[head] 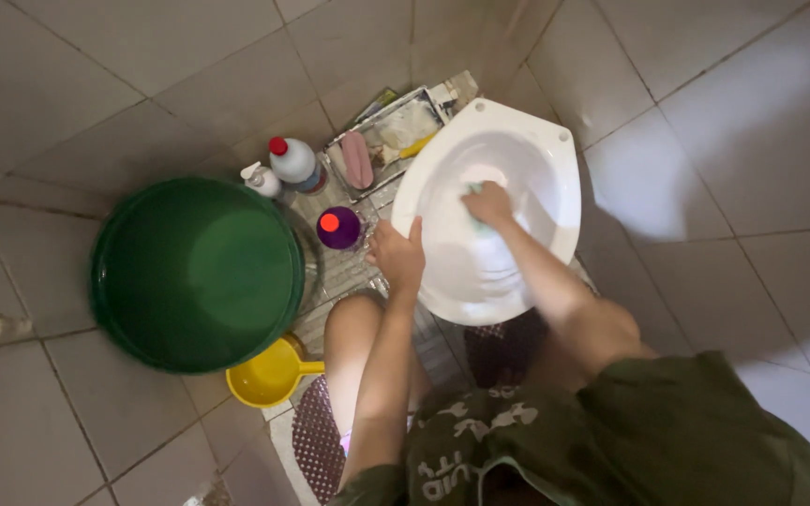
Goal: The person scrubs the inside of a white toilet bowl using a sponge and then rinses it with water from a yellow scoop. The person sits on the floor during the task.
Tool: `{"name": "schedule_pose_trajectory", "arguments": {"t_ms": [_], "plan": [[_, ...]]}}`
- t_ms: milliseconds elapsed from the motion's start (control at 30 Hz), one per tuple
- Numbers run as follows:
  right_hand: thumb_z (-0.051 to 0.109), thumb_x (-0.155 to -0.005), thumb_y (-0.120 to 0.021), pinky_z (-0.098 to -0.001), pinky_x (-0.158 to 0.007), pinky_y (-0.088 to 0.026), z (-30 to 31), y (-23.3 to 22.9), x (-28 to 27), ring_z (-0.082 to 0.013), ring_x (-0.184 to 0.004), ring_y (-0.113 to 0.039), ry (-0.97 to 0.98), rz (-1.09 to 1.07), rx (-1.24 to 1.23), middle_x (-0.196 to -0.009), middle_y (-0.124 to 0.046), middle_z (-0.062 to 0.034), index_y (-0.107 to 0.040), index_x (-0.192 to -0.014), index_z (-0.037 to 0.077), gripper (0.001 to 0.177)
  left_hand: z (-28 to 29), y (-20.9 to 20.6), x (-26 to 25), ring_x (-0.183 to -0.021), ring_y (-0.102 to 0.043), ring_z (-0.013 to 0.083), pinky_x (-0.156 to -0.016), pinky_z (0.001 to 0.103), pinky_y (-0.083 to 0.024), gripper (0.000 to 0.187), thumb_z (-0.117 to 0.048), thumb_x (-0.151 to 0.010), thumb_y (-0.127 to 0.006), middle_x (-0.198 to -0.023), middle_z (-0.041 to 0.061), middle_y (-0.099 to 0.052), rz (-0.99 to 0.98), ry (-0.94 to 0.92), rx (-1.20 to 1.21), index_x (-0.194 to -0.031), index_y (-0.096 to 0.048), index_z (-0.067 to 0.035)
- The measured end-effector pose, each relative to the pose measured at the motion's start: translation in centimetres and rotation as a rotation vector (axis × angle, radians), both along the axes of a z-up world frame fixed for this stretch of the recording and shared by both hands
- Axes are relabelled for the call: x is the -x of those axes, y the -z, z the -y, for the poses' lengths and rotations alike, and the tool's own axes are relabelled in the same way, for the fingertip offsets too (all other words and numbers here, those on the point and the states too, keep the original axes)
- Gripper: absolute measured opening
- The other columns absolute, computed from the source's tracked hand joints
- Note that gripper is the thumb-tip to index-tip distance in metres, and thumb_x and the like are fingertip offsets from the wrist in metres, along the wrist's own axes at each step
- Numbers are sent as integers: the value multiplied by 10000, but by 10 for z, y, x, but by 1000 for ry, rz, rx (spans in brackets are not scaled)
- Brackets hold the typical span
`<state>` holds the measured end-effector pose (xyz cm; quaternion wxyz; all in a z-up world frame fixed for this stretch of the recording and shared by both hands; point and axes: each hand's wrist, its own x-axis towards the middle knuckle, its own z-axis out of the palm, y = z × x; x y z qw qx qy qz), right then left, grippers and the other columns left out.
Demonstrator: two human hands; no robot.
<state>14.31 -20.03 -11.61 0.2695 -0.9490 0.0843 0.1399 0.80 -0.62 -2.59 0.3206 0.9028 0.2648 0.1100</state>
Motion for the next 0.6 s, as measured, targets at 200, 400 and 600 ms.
{"name": "schedule_pose_trajectory", "arguments": {"t_ms": [200, 400, 600], "plan": [[364, -792, -712, -498, -828, -572, 2, -8, 2, -407, -930, -721, -46, -9, 143, -954, -741, -243, -761, -900, 21, 363, 0, 3, -1, -1156, -548, 446, -966, 653, -336, 634, -568, -903, -679, -1150, 233, -644, -6, 5, -18, -1135, -569, 12], [406, -792, -749, -488, -860, -566, 6, -8, 2, -412, -956, -710, -67, -15, 64, -993, -739, -251, -763, -947, 13, 423, -1, -1, -1, -1154, -548, 449, -952, 648, -339, 641, -563, -906, -678, -1144, 240, -643, -7, 12, -22, -1141, -562, 22], [359, -797, -730, -503, -840, -565, -4, -11, 4, -399, -971, -712, -65, -36, 182, -1011, -744, -225, -761, -971, 47, 358, -1, -4, 1, -1130, -557, 444, -928, 651, -338, 618, -557, -910, -675, -1120, 232, -642, 11, 14, -27, -1120, -561, 13]]}}
